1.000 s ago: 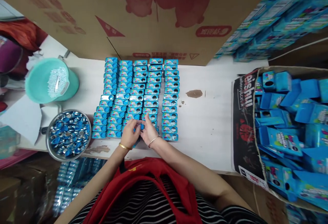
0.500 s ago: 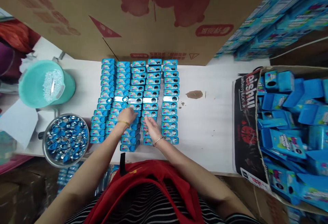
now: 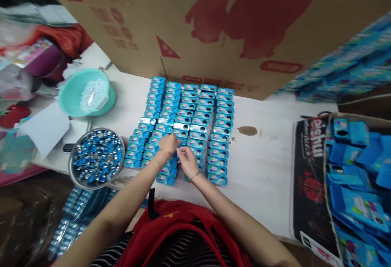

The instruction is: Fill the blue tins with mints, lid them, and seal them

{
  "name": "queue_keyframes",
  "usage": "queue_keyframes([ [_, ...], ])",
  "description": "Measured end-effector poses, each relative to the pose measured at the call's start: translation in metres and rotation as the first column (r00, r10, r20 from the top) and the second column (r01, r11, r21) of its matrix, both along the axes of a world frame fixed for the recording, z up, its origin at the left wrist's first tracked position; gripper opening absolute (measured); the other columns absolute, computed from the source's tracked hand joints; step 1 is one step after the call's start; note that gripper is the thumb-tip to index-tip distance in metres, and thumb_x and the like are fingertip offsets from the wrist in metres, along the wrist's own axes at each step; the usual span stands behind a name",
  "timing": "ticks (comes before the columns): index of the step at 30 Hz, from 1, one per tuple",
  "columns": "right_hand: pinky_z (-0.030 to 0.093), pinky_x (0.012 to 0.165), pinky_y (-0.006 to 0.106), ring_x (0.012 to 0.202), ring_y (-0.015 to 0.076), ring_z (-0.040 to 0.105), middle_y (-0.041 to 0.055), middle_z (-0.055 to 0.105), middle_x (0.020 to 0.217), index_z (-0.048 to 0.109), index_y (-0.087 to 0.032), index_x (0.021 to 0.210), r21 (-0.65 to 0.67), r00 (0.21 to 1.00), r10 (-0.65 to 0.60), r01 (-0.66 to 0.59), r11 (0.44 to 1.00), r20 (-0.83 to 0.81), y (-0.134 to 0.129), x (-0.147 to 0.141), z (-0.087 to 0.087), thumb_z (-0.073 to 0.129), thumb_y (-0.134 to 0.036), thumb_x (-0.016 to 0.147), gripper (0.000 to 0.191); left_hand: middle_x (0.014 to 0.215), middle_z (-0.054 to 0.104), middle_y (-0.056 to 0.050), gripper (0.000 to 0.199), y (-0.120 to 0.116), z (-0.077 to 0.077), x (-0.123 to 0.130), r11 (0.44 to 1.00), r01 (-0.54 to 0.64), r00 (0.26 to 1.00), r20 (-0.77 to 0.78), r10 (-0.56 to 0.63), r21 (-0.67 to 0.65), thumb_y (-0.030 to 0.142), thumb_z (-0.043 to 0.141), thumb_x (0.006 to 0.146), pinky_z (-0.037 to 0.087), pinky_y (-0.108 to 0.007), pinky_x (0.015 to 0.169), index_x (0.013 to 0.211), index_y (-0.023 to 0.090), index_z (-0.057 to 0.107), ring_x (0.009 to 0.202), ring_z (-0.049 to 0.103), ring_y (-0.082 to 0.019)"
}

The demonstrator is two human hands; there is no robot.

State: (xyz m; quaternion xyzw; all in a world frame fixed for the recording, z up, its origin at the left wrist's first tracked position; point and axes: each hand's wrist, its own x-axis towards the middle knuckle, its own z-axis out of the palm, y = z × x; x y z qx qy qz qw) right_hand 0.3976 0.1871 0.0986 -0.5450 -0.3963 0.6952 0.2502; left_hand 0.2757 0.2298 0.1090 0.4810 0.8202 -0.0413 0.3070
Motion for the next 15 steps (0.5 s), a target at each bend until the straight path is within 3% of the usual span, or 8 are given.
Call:
queue_keyframes([
  [2,0.045,0.056,0.026,0.062,0.0127,0.052,0.0013,0.057,0.078,0.057,-0.02,0.087,0.173,0.997,0.048,-0.058,0.983,0.059,-0.005,-0.021,0.001,0.059,-0.057,0.076,0.04,0.084,0.069,-0.009,0.028,-0.038,0.007,-0.022,0.992,-0.023,0.999,0.025,0.02,0.122,0.044,0.053,0.086,0.047,-0.027,0.074,0.083,0.019,0.066,0.084,0.065,-0.02],
  [4,0.049,0.067,0.03,0.071,0.0148,0.054,0.006,0.059,0.094,0.058,-0.02,0.096,0.344,0.983,0.138,-0.171,0.923,0.117,-0.01,-0.054,0.005,0.056,-0.048,0.082,0.032,0.081,0.067,-0.006,0.03,-0.086,0.01,-0.059,0.957,-0.108,0.994,0.042,0.1,0.269,0.042,0.044,0.091,0.046,-0.025,0.072,0.083,0.019,0.062,0.078,0.063,-0.016],
  [5,0.05,0.073,0.032,0.079,0.0166,0.056,0.0081,0.059,0.102,0.058,-0.02,0.101,0.423,0.967,0.212,-0.251,0.871,0.137,-0.013,-0.076,0.007,0.055,-0.044,0.085,0.029,0.078,0.066,-0.005,0.03,-0.112,0.012,-0.081,0.881,-0.221,0.975,0.095,0.199,0.419,0.042,0.045,0.09,0.046,-0.025,0.07,0.08,0.018,0.061,0.072,0.062,-0.015],
  [7,0.048,0.087,0.037,0.098,0.021,0.056,0.011,0.057,0.112,0.057,-0.02,0.111,0.557,0.893,0.412,-0.439,0.705,0.182,-0.019,-0.13,0.01,0.054,-0.038,0.087,0.03,0.07,0.063,-0.002,0.032,-0.164,0.013,-0.129,0.689,-0.44,0.893,0.196,0.406,0.576,0.047,0.048,0.086,0.046,-0.025,0.064,0.076,0.018,0.058,0.063,0.058,-0.014],
  [9,0.042,0.099,0.04,0.115,0.0243,0.05,0.0136,0.054,0.122,0.054,-0.017,0.121,0.62,0.736,0.604,-0.636,0.46,0.307,-0.028,-0.19,0.007,0.058,-0.036,0.086,0.04,0.065,0.061,0.0,0.034,-0.209,0.014,-0.17,0.575,-0.57,0.792,0.208,0.574,0.587,0.051,0.053,0.08,0.046,-0.025,0.06,0.073,0.018,0.058,0.058,0.055,-0.013],
  [12,0.035,0.105,0.045,0.129,0.0312,0.037,0.0183,0.039,0.142,0.042,-0.015,0.136,0.502,0.459,0.674,-0.852,0.148,0.58,-0.043,-0.274,-0.007,0.068,-0.041,0.078,0.068,0.06,0.058,0.001,0.038,-0.254,0.01,-0.207,0.481,-0.681,0.673,0.213,0.708,0.552,0.056,0.055,0.075,0.045,-0.025,0.055,0.071,0.018,0.058,0.054,0.053,-0.014],
  [15,0.03,0.105,0.054,0.135,0.0407,0.025,0.0201,0.022,0.152,0.031,-0.018,0.144,0.391,0.312,0.59,-0.92,-0.008,0.745,-0.057,-0.33,-0.027,0.077,-0.047,0.067,0.095,0.059,0.058,0.001,0.041,-0.275,0.002,-0.214,0.457,-0.734,0.626,0.241,0.741,0.502,0.058,0.056,0.074,0.044,-0.025,0.054,0.071,0.018,0.059,0.054,0.052,-0.013],
])
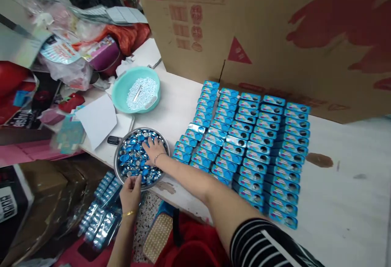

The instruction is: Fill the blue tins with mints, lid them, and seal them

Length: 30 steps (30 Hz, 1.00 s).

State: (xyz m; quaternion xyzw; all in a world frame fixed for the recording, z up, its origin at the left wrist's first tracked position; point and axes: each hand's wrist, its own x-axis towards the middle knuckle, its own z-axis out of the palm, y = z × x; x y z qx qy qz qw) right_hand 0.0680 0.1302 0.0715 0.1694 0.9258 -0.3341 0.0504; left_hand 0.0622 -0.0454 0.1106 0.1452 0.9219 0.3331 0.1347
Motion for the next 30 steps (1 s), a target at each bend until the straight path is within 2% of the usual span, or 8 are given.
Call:
queue_keyframes([
  [3,0.033,0.099,0.058,0.133,0.0454,0.024,0.0202,0.025,0.151,0.034,-0.021,0.142,0.103,1.0,0.013,-0.015,0.995,0.026,-0.01,-0.024,-0.017,0.075,-0.056,0.064,0.095,0.058,0.057,0.001,0.04,-0.01,-0.014,0.005,1.0,0.02,0.997,0.077,-0.021,0.012,0.058,0.056,0.076,0.044,-0.024,0.054,0.069,0.018,0.059,0.054,0.053,-0.013],
  [6,0.039,0.093,0.055,0.128,0.041,0.03,0.0179,0.037,0.141,0.042,-0.022,0.134,0.118,0.999,0.022,-0.024,0.993,0.026,-0.016,-0.028,-0.027,0.068,-0.056,0.071,0.077,0.06,0.058,0.001,0.039,-0.017,-0.028,0.007,0.998,0.06,0.99,0.124,-0.062,0.015,0.056,0.055,0.079,0.044,-0.023,0.055,0.07,0.018,0.059,0.056,0.053,-0.013],
  [11,0.044,0.089,0.053,0.122,0.0349,0.037,0.015,0.049,0.129,0.053,-0.023,0.121,-0.212,0.999,-0.025,0.034,0.977,0.049,-0.022,-0.03,-0.037,0.061,-0.023,0.079,0.043,0.063,0.06,0.0,0.038,-0.021,-0.039,0.0,0.995,0.077,0.99,0.123,-0.068,-0.067,0.055,0.053,0.081,0.043,-0.022,0.057,0.072,0.019,0.061,0.057,0.054,-0.013],
  [17,0.041,0.096,0.047,0.114,0.0307,0.049,0.0101,0.059,0.115,0.066,-0.021,0.092,-0.565,0.977,-0.207,0.198,0.801,0.049,-0.015,-0.032,-0.035,0.06,-0.015,0.076,0.018,0.061,0.06,0.001,0.034,-0.023,-0.036,0.002,0.99,0.116,0.988,0.113,-0.107,-0.074,0.052,0.055,0.081,0.042,-0.023,0.056,0.071,0.02,0.062,0.056,0.053,-0.013],
  [20,0.045,0.093,0.036,0.102,0.0233,0.057,0.0047,0.064,0.102,0.065,-0.021,0.09,-0.739,0.929,-0.356,0.312,0.597,0.105,-0.012,-0.027,-0.028,0.058,-0.023,0.079,0.013,0.062,0.058,0.001,0.034,-0.017,-0.032,0.001,0.997,0.061,0.985,0.156,-0.068,0.047,0.052,0.056,0.081,0.044,-0.024,0.058,0.071,0.019,0.06,0.058,0.053,-0.013],
  [24,0.052,0.076,0.031,0.08,0.0174,0.063,0.0022,0.066,0.083,0.062,-0.017,0.096,-0.898,0.841,-0.46,0.403,0.178,0.286,-0.012,-0.015,-0.015,0.049,-0.033,0.085,0.023,0.078,0.062,-0.003,0.038,0.005,-0.024,0.0,0.966,-0.1,0.978,0.202,0.051,0.237,0.053,0.058,0.08,0.049,-0.025,0.06,0.093,0.016,0.06,0.066,0.057,-0.014],
  [27,0.053,0.066,0.03,0.067,0.0161,0.063,0.0029,0.066,0.075,0.062,-0.015,0.094,-0.912,0.799,-0.447,0.396,-0.111,0.402,-0.015,-0.004,-0.005,0.047,-0.033,0.084,0.026,0.096,0.061,-0.007,0.048,0.023,-0.018,0.004,0.94,-0.108,0.979,0.201,0.043,0.324,0.051,0.059,0.081,0.052,-0.027,0.066,0.113,0.017,0.053,0.074,0.06,-0.014],
  [30,0.052,0.058,0.029,0.056,0.0147,0.06,0.0014,0.064,0.067,0.062,-0.016,0.088,-0.869,0.752,-0.441,0.385,-0.309,0.49,-0.02,0.004,0.002,0.053,-0.034,0.08,0.022,0.097,0.061,-0.007,0.047,0.035,-0.018,0.012,0.931,-0.084,0.981,0.191,0.015,0.354,0.048,0.063,0.079,0.052,-0.028,0.07,0.113,0.017,0.052,0.076,0.061,-0.014],
])
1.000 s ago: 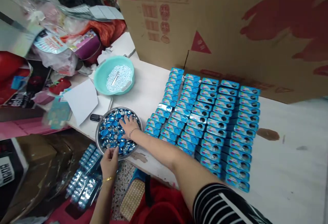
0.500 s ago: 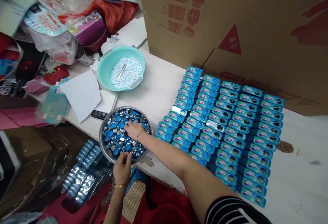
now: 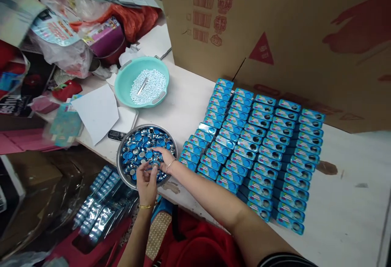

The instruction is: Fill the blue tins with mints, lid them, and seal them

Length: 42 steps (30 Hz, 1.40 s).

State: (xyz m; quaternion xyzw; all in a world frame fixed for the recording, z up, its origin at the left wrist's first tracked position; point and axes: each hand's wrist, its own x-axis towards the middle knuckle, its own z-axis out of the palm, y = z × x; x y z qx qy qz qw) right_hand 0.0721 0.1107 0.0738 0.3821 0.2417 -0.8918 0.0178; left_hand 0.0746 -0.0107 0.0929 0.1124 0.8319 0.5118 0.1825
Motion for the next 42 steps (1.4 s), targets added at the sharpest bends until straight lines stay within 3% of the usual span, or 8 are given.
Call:
queue_keyframes([
  [7,0.037,0.04,0.019,0.042,0.0095,0.049,-0.007,0.053,0.05,0.055,-0.019,0.078,-0.05,0.956,-0.234,0.246,0.968,0.176,-0.013,0.003,0.0,0.065,-0.029,0.074,0.015,0.093,0.061,-0.006,0.037,0.006,-0.004,0.005,0.999,0.019,0.995,-0.093,-0.024,-0.051,0.047,0.065,0.075,0.051,-0.027,0.067,0.095,0.016,0.058,0.073,0.06,-0.014],
  [13,0.041,0.041,0.02,0.044,0.011,0.054,-0.0079,0.052,0.05,0.056,-0.021,0.084,-0.062,0.94,-0.273,0.291,0.955,0.207,-0.01,0.008,0.002,0.066,-0.028,0.074,0.015,0.085,0.063,-0.005,0.038,0.009,0.004,0.004,0.999,0.033,0.998,-0.049,-0.032,0.012,0.046,0.063,0.075,0.049,-0.026,0.066,0.098,0.015,0.058,0.072,0.059,-0.013],
  [18,0.041,0.041,0.019,0.045,0.0109,0.056,-0.0076,0.053,0.054,0.055,-0.021,0.09,-0.136,0.938,-0.303,0.327,0.935,0.17,-0.002,0.015,0.008,0.067,-0.029,0.075,0.021,0.087,0.062,-0.005,0.031,0.01,0.014,-0.001,0.985,0.073,0.928,-0.351,-0.124,-0.154,0.042,0.061,0.08,0.047,-0.028,0.068,0.096,0.016,0.061,0.076,0.057,-0.015],
  [21,0.04,0.041,0.019,0.044,0.0101,0.053,-0.0072,0.054,0.054,0.055,-0.02,0.088,-0.191,0.936,-0.323,0.346,0.919,0.141,0.004,0.021,0.013,0.067,-0.029,0.075,0.02,0.082,0.06,-0.004,0.028,0.013,0.018,-0.004,0.989,0.041,0.929,-0.359,-0.091,-0.144,0.043,0.06,0.081,0.046,-0.028,0.067,0.09,0.016,0.059,0.073,0.056,-0.015],
  [29,0.038,0.04,0.019,0.042,0.0094,0.047,-0.0054,0.053,0.051,0.053,-0.019,0.073,-0.364,0.916,-0.383,0.399,0.842,0.119,0.015,0.047,0.03,0.058,-0.028,0.082,0.013,0.103,0.06,-0.01,0.022,0.05,0.04,0.024,0.937,0.334,0.874,-0.34,-0.348,-0.101,0.04,0.059,0.082,0.049,-0.032,0.074,0.079,0.018,0.057,0.097,0.058,-0.021],
  [35,0.031,0.037,0.017,0.044,0.0092,0.048,-0.0023,0.058,0.057,0.059,-0.017,0.079,-0.427,0.886,-0.455,0.448,0.785,0.093,0.046,0.131,0.04,0.058,-0.033,0.081,0.016,0.108,0.062,-0.008,0.023,0.095,0.062,0.068,0.892,0.403,0.914,-0.054,-0.401,0.203,0.037,0.066,0.077,0.053,-0.032,0.077,0.076,0.019,0.052,0.096,0.062,-0.02],
  [39,0.014,0.033,0.014,0.039,0.0056,0.041,-0.0029,0.057,0.058,0.057,-0.017,0.082,-0.463,0.836,-0.548,0.486,0.742,0.0,0.061,0.219,0.042,0.062,-0.034,0.078,0.018,0.095,0.062,-0.005,0.021,0.129,0.056,0.099,0.836,0.521,0.846,0.025,-0.532,0.172,0.039,0.064,0.075,0.052,-0.028,0.073,0.076,0.019,0.059,0.084,0.061,-0.016],
  [42,0.011,0.032,0.015,0.036,0.0046,0.038,-0.0039,0.056,0.057,0.057,-0.017,0.082,-0.35,0.817,-0.576,0.539,0.766,-0.002,0.07,0.28,0.041,0.064,-0.035,0.074,0.021,0.087,0.062,-0.005,0.022,0.16,0.038,0.129,0.753,0.654,0.754,0.025,-0.656,0.072,0.039,0.055,0.08,0.049,-0.025,0.064,0.076,0.018,0.061,0.073,0.058,-0.014],
])
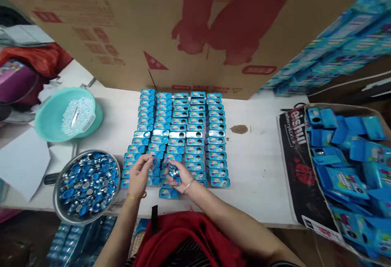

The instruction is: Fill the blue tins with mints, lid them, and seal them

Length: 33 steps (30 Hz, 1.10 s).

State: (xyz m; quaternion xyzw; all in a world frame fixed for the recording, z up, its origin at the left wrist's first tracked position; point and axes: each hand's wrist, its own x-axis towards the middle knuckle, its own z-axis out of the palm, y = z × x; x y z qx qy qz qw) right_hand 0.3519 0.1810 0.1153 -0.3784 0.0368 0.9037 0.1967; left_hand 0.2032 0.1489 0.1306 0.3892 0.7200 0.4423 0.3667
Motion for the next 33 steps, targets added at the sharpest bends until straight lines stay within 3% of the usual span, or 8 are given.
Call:
queue_keyframes([
  [8,0.026,0.034,0.017,0.04,0.0048,0.037,-0.0039,0.058,0.063,0.069,-0.02,0.092,0.437,0.864,-0.03,-0.224,0.871,0.502,0.043,0.081,-0.009,0.068,-0.041,0.068,0.032,0.069,0.059,-0.001,0.007,0.105,-0.047,0.063,0.937,0.167,0.911,-0.315,-0.266,-0.308,0.019,0.059,0.073,0.044,-0.025,0.064,0.074,0.02,0.052,0.066,0.057,-0.014],
  [14,0.051,0.062,0.027,0.064,0.013,0.058,0.0008,0.067,0.08,0.073,-0.022,0.096,0.703,0.781,-0.186,-0.396,0.591,0.596,0.064,0.103,-0.026,0.063,-0.034,0.076,0.025,0.074,0.064,-0.007,0.014,0.139,-0.048,0.067,0.745,0.159,0.747,-0.414,-0.52,-0.648,0.026,0.065,0.074,0.042,-0.031,0.068,0.068,0.021,0.053,0.079,0.063,-0.024],
  [17,0.051,0.086,0.035,0.094,0.0202,0.064,0.005,0.071,0.1,0.072,-0.022,0.097,0.768,0.78,-0.23,-0.435,0.47,0.582,0.069,0.106,-0.032,0.062,-0.032,0.079,0.024,0.081,0.067,-0.011,0.019,0.146,-0.044,0.066,0.662,0.137,0.683,-0.414,-0.602,-0.737,0.037,0.065,0.076,0.043,-0.034,0.073,0.073,0.02,0.058,0.088,0.064,-0.029],
  [20,0.049,0.091,0.037,0.098,0.0213,0.064,0.0071,0.071,0.103,0.071,-0.021,0.099,0.797,0.779,-0.254,-0.46,0.39,0.574,0.071,0.106,-0.035,0.062,-0.033,0.081,0.024,0.085,0.067,-0.012,0.022,0.147,-0.04,0.064,0.63,0.112,0.641,-0.429,-0.637,-0.768,0.041,0.064,0.077,0.044,-0.036,0.076,0.076,0.019,0.06,0.094,0.063,-0.031],
  [22,0.05,0.089,0.036,0.096,0.0211,0.064,0.008,0.07,0.099,0.07,-0.02,0.099,0.811,0.775,-0.273,-0.479,0.336,0.57,0.073,0.104,-0.036,0.061,-0.033,0.082,0.024,0.082,0.066,-0.01,0.023,0.142,-0.04,0.065,0.65,0.126,0.65,-0.433,-0.625,-0.749,0.042,0.063,0.078,0.044,-0.034,0.075,0.077,0.019,0.059,0.092,0.063,-0.028],
  [26,0.051,0.084,0.035,0.092,0.0209,0.065,0.0083,0.069,0.097,0.068,-0.019,0.103,0.824,0.766,-0.306,-0.525,0.212,0.566,0.075,0.101,-0.039,0.057,-0.028,0.083,0.024,0.07,0.06,-0.002,0.033,0.12,-0.041,0.073,0.82,0.321,0.92,-0.05,-0.389,-0.474,0.052,0.058,0.079,0.044,-0.026,0.067,0.079,0.019,0.058,0.073,0.059,-0.016],
  [29,0.05,0.086,0.036,0.096,0.0214,0.064,0.0078,0.068,0.104,0.063,-0.021,0.11,0.815,0.754,-0.315,-0.56,0.15,0.576,0.075,0.1,-0.041,0.055,-0.025,0.082,0.029,0.066,0.056,0.002,0.043,0.104,-0.041,0.081,0.859,0.424,0.883,0.344,-0.32,-0.289,0.058,0.069,0.066,0.043,-0.024,0.064,0.072,0.017,0.058,0.064,0.052,-0.011],
  [33,0.051,0.082,0.036,0.094,0.0225,0.064,0.0079,0.068,0.102,0.055,-0.021,0.118,0.775,0.731,-0.261,-0.61,0.166,0.631,0.075,0.095,-0.042,0.056,-0.028,0.08,0.038,0.063,0.055,0.002,0.039,0.103,-0.041,0.081,0.877,0.41,0.877,0.373,-0.304,-0.251,0.05,0.075,0.059,0.044,-0.024,0.062,0.069,0.016,0.059,0.061,0.051,-0.01],
])
